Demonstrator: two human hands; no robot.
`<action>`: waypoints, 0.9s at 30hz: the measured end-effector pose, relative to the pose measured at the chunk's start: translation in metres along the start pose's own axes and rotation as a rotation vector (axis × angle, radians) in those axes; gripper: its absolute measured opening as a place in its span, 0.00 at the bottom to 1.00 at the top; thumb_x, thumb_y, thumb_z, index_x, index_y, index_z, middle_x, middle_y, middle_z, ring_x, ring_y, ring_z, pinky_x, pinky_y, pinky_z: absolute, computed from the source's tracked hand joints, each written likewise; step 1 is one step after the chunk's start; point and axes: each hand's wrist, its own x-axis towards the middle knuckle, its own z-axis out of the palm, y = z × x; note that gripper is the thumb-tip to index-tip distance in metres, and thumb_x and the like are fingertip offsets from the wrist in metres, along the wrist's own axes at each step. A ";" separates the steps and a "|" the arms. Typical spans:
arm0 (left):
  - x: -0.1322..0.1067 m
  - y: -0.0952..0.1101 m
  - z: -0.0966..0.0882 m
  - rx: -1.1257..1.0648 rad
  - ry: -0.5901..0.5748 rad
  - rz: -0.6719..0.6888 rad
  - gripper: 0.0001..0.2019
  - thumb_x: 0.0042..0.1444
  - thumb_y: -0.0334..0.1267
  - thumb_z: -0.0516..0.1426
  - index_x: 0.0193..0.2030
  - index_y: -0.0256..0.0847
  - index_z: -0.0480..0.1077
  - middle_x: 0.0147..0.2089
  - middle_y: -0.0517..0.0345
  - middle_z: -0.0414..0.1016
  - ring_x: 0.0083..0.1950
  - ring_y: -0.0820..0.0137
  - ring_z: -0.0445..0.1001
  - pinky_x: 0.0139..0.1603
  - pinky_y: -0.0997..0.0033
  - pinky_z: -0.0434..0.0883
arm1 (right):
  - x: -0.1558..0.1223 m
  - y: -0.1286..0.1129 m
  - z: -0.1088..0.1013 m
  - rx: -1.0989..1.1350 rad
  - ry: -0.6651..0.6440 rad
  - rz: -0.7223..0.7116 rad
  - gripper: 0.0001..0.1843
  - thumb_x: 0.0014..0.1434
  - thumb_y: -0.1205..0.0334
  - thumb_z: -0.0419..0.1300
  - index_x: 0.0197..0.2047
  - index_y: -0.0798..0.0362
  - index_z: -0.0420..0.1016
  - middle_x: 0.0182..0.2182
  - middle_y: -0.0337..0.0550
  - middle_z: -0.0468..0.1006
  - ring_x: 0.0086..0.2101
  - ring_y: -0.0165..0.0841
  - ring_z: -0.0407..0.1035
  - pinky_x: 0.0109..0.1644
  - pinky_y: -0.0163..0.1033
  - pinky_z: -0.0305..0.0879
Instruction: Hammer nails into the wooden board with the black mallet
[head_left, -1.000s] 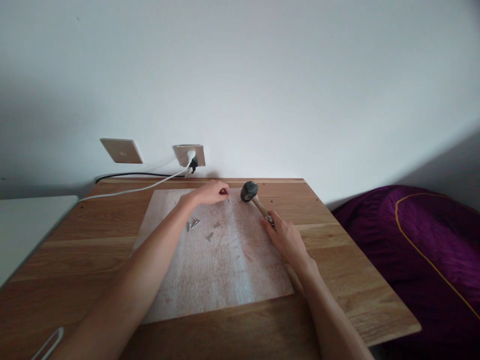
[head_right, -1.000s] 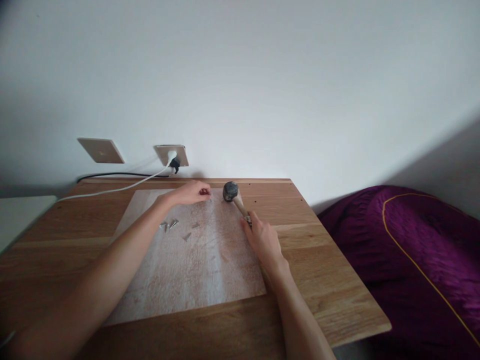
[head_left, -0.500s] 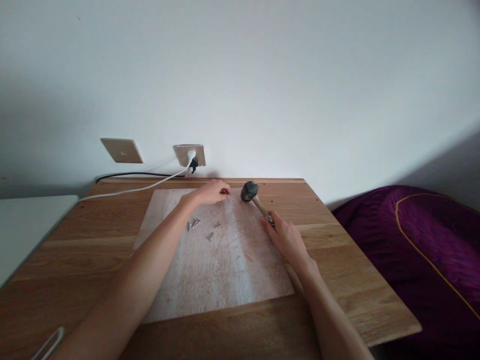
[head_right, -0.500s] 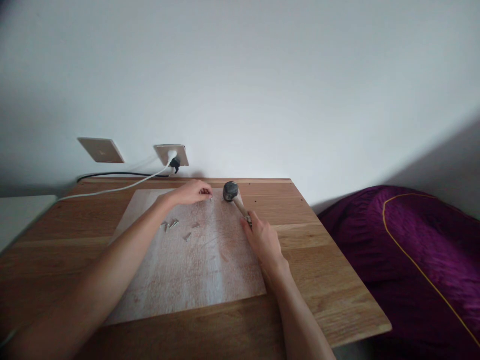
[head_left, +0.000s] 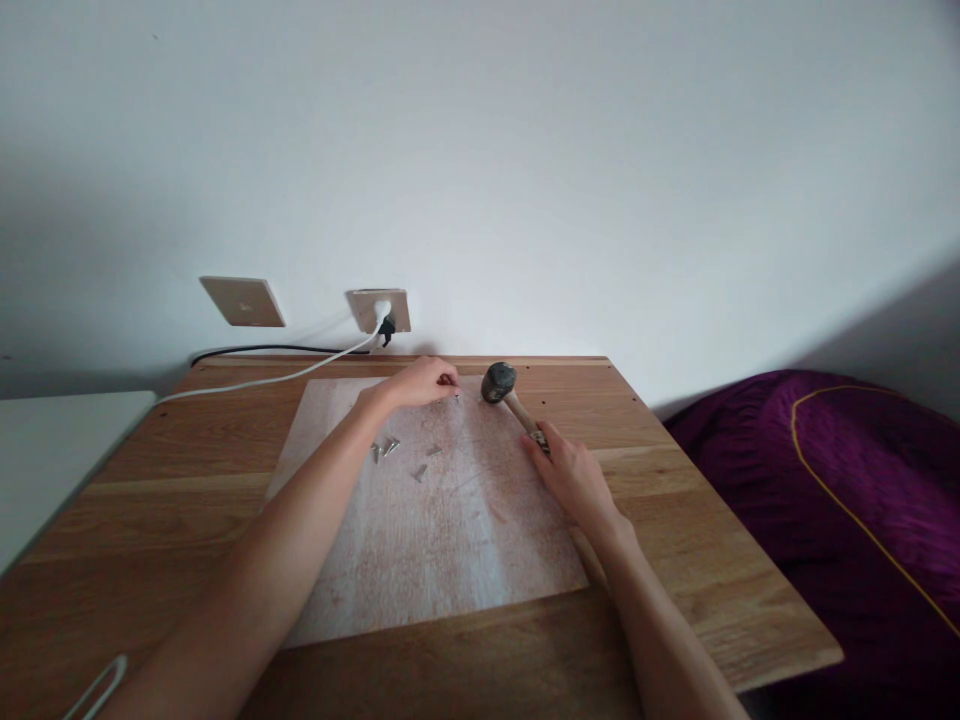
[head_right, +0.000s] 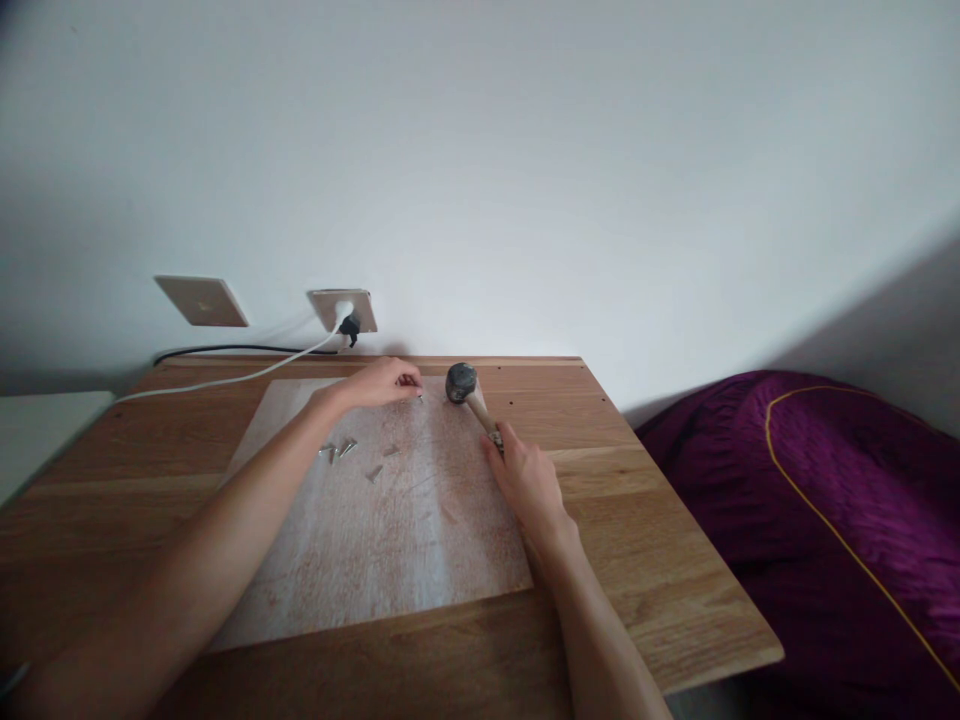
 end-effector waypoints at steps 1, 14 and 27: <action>0.000 0.000 0.000 -0.002 0.003 -0.007 0.05 0.59 0.35 0.61 0.38 0.37 0.79 0.35 0.54 0.81 0.36 0.69 0.77 0.42 0.71 0.69 | 0.000 0.000 0.000 0.001 -0.002 -0.002 0.18 0.75 0.50 0.48 0.56 0.51 0.70 0.40 0.50 0.83 0.42 0.44 0.79 0.36 0.38 0.57; 0.001 0.001 0.002 -0.024 -0.011 -0.020 0.04 0.54 0.32 0.64 0.36 0.37 0.79 0.35 0.54 0.82 0.36 0.69 0.78 0.40 0.72 0.70 | 0.000 -0.001 -0.001 -0.008 -0.009 -0.003 0.18 0.75 0.50 0.48 0.57 0.51 0.70 0.41 0.51 0.84 0.42 0.45 0.79 0.36 0.38 0.57; 0.001 0.006 0.002 -0.013 -0.014 -0.030 0.05 0.54 0.29 0.63 0.38 0.36 0.79 0.36 0.53 0.82 0.36 0.69 0.78 0.41 0.72 0.71 | -0.001 -0.002 -0.001 -0.010 0.005 0.004 0.19 0.75 0.49 0.48 0.58 0.51 0.70 0.41 0.52 0.83 0.43 0.46 0.79 0.37 0.39 0.59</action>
